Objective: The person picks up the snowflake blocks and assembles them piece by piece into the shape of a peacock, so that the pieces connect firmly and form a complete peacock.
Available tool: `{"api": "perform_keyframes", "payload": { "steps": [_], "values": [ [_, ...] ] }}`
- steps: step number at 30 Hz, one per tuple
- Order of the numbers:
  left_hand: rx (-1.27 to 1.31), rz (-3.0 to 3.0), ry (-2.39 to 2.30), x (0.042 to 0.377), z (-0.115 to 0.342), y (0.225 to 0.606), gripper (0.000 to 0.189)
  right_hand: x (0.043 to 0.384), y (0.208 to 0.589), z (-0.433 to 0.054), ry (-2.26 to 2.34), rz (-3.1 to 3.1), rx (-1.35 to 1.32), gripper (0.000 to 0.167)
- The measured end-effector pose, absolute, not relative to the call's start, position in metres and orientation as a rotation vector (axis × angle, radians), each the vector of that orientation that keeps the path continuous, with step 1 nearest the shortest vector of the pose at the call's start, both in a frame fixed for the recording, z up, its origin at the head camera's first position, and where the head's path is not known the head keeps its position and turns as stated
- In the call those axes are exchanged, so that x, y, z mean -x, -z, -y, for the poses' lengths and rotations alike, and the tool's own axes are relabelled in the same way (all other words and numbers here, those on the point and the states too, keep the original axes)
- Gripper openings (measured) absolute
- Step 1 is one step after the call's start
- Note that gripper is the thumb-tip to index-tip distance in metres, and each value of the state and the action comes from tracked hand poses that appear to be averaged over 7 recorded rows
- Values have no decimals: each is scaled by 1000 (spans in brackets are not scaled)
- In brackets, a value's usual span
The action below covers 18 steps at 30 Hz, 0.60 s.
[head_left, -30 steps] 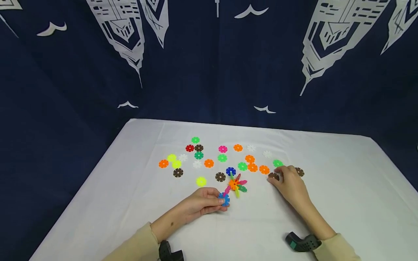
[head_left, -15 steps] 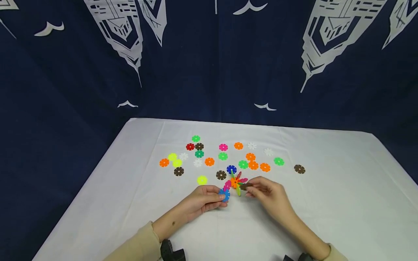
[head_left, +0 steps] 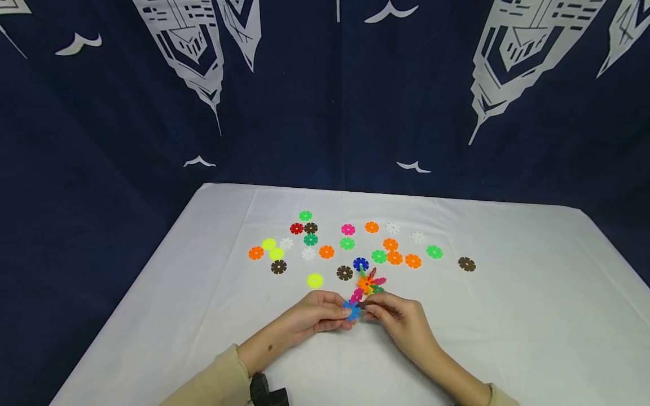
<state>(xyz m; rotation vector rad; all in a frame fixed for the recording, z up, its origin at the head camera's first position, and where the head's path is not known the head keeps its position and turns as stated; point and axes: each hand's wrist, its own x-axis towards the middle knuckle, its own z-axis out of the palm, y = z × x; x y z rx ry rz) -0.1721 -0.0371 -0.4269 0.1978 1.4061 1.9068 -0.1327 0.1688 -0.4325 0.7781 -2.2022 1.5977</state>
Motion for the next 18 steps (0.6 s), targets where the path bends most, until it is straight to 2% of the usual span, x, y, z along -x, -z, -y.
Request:
{"api": "perform_keyframes", "payload": {
  "steps": [11,15,18],
  "values": [
    [-199,-1475,-1940,172,34,422,7,132,434,-163,-1397,2159,-813,28],
    [-173,-1477,-1955,173,40,421,5,137,427,-166,-1420,2205,-815,23],
    [-186,-1517,-1910,177,50,420,11,144,418,-180,-1442,2262,-732,18]
  ]
}}
